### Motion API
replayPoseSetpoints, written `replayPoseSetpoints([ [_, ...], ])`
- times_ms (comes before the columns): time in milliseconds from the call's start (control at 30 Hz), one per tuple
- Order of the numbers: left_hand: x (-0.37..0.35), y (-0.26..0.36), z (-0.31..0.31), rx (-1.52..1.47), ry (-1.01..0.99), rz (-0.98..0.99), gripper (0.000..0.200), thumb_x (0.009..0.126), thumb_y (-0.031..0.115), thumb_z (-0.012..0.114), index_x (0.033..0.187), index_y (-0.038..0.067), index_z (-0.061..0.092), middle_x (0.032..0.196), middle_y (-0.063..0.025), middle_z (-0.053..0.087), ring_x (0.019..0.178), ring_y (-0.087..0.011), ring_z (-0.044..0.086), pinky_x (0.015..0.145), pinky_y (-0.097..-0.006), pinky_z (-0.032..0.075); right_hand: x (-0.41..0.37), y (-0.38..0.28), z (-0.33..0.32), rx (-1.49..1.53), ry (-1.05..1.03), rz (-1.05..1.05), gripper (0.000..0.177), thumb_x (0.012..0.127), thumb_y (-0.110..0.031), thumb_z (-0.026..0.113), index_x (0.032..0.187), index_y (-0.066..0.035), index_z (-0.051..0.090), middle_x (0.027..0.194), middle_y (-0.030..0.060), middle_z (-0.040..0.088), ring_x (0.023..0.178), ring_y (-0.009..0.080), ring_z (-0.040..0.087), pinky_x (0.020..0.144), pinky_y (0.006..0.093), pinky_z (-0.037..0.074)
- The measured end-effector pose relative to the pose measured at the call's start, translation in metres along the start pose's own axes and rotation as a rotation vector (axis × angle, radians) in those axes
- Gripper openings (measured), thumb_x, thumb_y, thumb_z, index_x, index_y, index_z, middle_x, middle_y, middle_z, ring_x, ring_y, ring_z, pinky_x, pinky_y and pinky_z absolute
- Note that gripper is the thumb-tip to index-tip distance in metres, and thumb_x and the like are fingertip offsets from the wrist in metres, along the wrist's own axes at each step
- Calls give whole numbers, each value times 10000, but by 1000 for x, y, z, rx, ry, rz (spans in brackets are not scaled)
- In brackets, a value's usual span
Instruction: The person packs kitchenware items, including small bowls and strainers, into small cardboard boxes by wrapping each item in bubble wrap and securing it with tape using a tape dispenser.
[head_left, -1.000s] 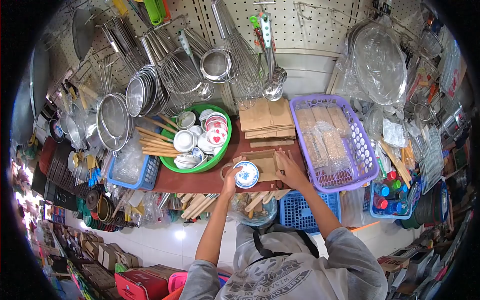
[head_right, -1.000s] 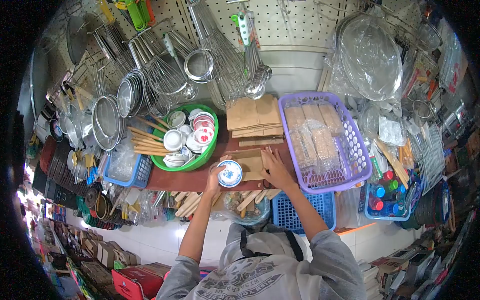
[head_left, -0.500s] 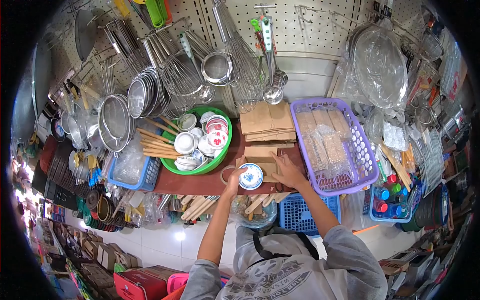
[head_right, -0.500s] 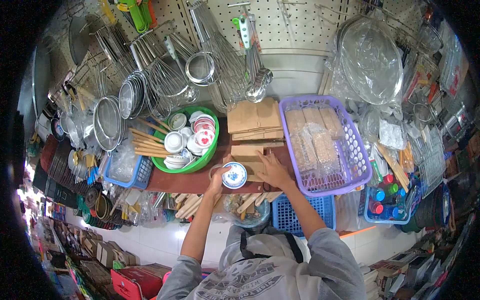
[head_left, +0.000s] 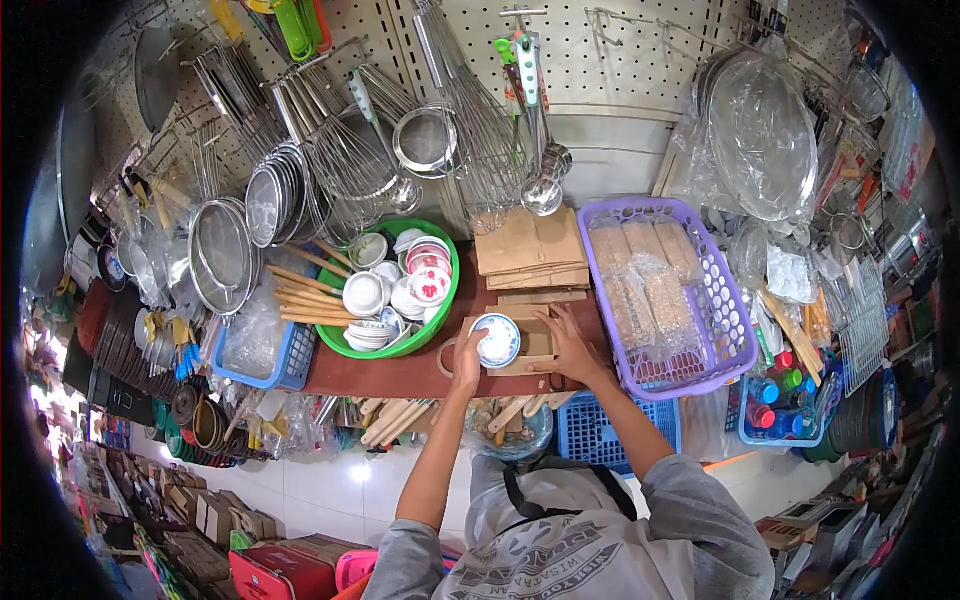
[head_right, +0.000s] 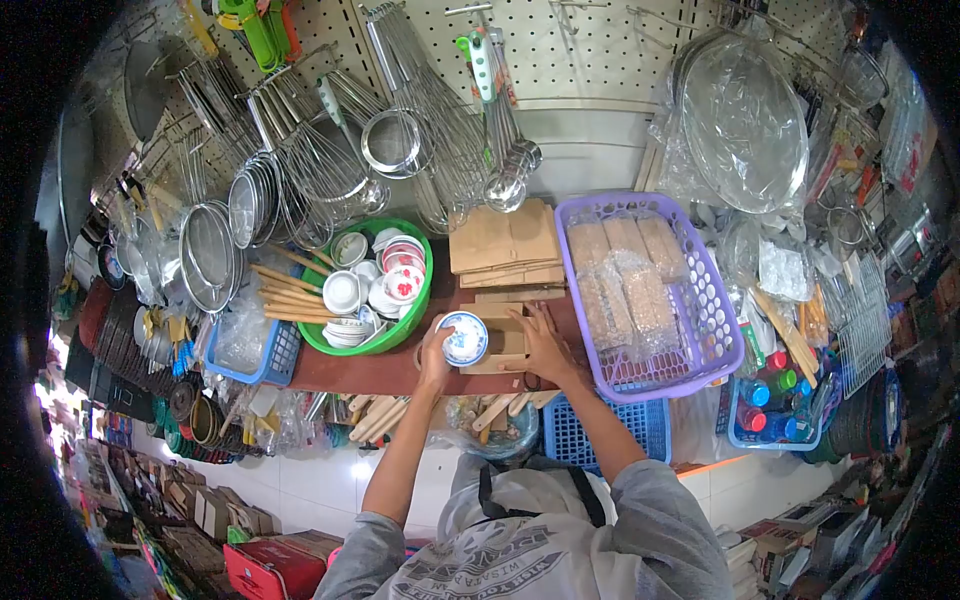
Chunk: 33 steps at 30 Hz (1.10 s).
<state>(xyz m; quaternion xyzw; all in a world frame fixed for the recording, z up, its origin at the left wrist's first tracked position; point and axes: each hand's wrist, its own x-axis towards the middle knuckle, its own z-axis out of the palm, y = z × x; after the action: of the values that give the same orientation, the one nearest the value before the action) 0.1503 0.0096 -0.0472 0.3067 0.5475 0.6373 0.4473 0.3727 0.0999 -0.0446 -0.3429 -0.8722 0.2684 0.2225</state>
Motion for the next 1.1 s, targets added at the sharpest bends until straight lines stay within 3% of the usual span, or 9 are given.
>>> replayPoseSetpoints([
  [167,6,8,17,-88,-42,165,416,907,163,508,1277,-6,597,1147,-79,663,1026,-162,622,929,-288,467,4,9,4,41,4,-80,1066,625,-518,868,1503,-160,382,1535,202,293,1487,441,121,1187,565,227],
  [300,6,-5,16,-292,-8,69,434,909,162,507,1295,-17,589,1197,-78,654,1037,-167,622,935,-285,464,3,5,3,-47,-82,15,1024,695,-516,827,1524,-159,343,1590,170,232,1507,414,79,1178,607,195],
  [500,2,-17,8,-342,76,51,390,912,163,531,1252,-18,593,1124,-66,654,1017,-158,626,913,-285,475,6,4,5,-42,-66,31,782,930,-557,565,1546,-154,302,1601,173,252,1511,353,137,1188,593,147],
  [600,4,-23,8,-276,76,80,367,920,170,535,1233,-12,595,1082,-63,652,996,-153,627,896,-285,480,12,-2,6,-61,-21,53,654,974,-526,502,1478,-114,430,1576,188,305,1511,354,146,1183,611,131],
  [700,7,-25,6,-220,24,83,357,927,182,525,1219,-15,587,1091,-66,635,1005,-147,605,902,-278,463,21,-12,5,-105,79,48,532,949,-485,573,1327,-111,594,1499,167,427,1493,351,212,1185,595,150],
  [800,1,-11,11,-187,-17,46,341,930,192,510,1188,-22,572,1103,-72,609,1019,-139,565,925,-268,428,23,-45,-11,-56,170,61,412,893,-446,668,1133,-111,687,1414,125,509,1422,340,352,1167,586,206],
  [900,2,-15,14,-141,8,53,317,933,191,509,1181,3,572,1074,-68,611,993,-134,566,903,-268,440,26,-60,-14,-84,213,87,320,824,-388,756,994,-122,704,1153,58,663,1301,303,492,1117,532,310],
  [1000,5,-14,15,-94,27,44,291,933,175,520,1174,22,580,1044,-58,620,972,-129,573,877,-264,452,31,-64,-15,3,206,137,270,797,-340,781,938,-119,719,860,21,726,1016,251,663,1002,438,434],
  [1100,1,2,21,-52,3,30,262,951,182,540,1159,31,584,1033,-45,626,955,-122,577,861,-262,462,37,-51,-1,123,244,135,252,800,-299,782,936,-96,720,671,27,708,744,219,706,826,366,519],
])
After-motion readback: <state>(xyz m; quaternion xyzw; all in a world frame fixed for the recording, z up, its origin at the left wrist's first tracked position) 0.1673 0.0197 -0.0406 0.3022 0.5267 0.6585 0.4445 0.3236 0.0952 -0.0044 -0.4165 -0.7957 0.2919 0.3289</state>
